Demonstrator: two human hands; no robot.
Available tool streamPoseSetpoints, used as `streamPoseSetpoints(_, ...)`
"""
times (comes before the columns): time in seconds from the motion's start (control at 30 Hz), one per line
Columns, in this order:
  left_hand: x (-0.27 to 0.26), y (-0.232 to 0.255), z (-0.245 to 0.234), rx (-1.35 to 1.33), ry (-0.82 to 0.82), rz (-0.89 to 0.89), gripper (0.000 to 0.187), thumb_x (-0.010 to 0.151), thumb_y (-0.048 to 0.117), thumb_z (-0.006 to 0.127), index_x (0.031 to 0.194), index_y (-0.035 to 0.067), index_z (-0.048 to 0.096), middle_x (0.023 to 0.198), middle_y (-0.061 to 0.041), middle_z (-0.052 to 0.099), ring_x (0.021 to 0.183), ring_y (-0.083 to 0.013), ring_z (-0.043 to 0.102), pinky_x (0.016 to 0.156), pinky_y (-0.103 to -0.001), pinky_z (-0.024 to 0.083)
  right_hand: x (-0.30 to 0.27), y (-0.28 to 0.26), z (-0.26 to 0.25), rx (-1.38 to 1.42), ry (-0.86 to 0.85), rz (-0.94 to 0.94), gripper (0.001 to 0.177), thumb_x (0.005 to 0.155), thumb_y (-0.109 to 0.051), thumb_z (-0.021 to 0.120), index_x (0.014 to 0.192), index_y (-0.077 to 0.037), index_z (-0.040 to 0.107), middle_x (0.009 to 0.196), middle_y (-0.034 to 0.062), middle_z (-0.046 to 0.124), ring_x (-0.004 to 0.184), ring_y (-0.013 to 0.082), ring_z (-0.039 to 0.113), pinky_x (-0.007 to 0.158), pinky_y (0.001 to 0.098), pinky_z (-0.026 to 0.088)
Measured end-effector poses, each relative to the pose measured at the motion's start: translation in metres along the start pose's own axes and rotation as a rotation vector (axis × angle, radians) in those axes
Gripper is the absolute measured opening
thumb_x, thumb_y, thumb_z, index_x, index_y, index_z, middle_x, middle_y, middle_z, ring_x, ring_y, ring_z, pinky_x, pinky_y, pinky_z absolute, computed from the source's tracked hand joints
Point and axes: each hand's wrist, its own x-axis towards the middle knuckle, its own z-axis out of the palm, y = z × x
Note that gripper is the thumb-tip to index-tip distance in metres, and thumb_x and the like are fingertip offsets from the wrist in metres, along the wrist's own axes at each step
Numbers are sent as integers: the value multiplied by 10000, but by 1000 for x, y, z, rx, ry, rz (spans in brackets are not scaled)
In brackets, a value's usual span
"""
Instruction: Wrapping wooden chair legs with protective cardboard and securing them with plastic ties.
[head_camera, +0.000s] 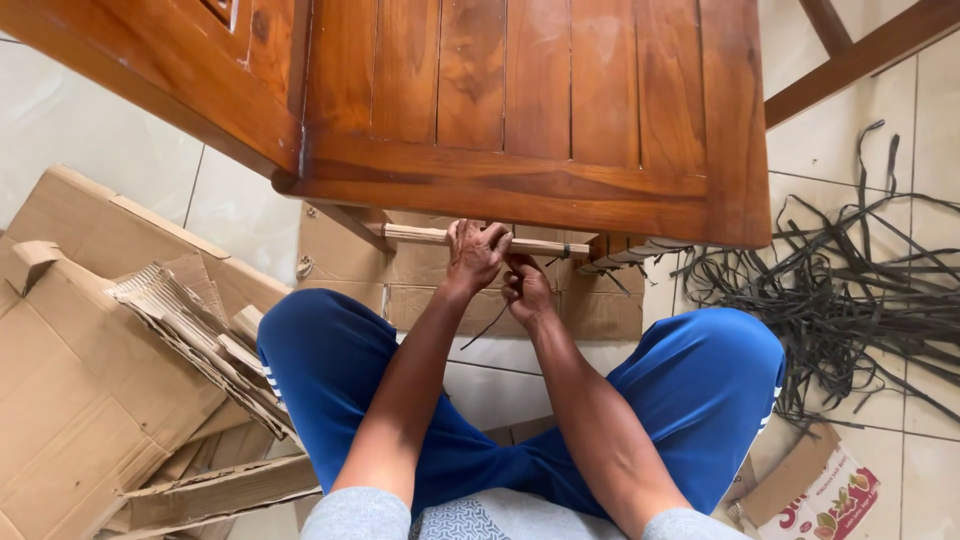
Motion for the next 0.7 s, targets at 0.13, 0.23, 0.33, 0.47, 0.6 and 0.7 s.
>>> streamPoseSetpoints(0.13, 3, 9, -1, 2, 26, -58, 183, 969, 481, 630, 980, 309, 690, 1106, -66, 566, 1205, -302, 571, 1160, -591, 270, 29, 13, -11, 38, -8, 103, 50, 950, -139, 609, 952, -180, 579, 835, -86, 574, 597, 19, 465, 439, 117, 243)
streamPoseSetpoints(0.23, 7, 7, 10, 26, -39, -145, 302, 960, 500, 608, 1129, 282, 733, 1197, -134, 592, 1309, -327, 519, 1186, -660, 187, 56, 27, -29, 40, -5, 110, 57, 929, -142, 635, 919, -185, 598, 817, -95, 569, 576, 27, 459, 429, 135, 240)
streamPoseSetpoints(0.33, 14, 29, -14, 21, -104, -202, 374, 962, 485, 606, 1193, 230, 753, 1294, -210, 627, 1368, -387, 487, 1180, -710, 128, 61, 28, -33, 1, -18, 100, 57, 941, -140, 619, 921, -185, 590, 794, -105, 523, 570, 21, 446, 428, 131, 237)
streamPoseSetpoints(0.47, 17, 49, -36, -69, -135, -311, 431, 925, 547, 611, 1108, 203, 796, 1284, -233, 651, 1354, -412, 494, 1164, -727, 153, 42, 20, -25, -42, -30, 61, 84, 954, -133, 607, 921, -189, 555, 774, -99, 463, 562, 25, 431, 418, 138, 237)
streamPoseSetpoints(0.6, 12, 3, 26, -247, 59, -228, 238, 857, 420, 762, 990, 228, 808, 1164, -170, 670, 1282, -350, 544, 1186, -703, 113, -3, 3, 9, -130, 56, -27, 85, 946, -128, 641, 979, -156, 567, 778, -86, 533, 502, 30, 433, 403, 151, 249)
streamPoseSetpoints(0.7, 10, -11, 35, -357, 98, -212, 141, 833, 468, 784, 925, 360, 794, 1288, -77, 615, 1336, -282, 505, 1204, -641, 141, 8, 27, -2, -436, 279, -224, 144, 883, -127, 613, 884, 16, 626, 539, -4, 479, 389, 76, 390, 381, 225, 261)
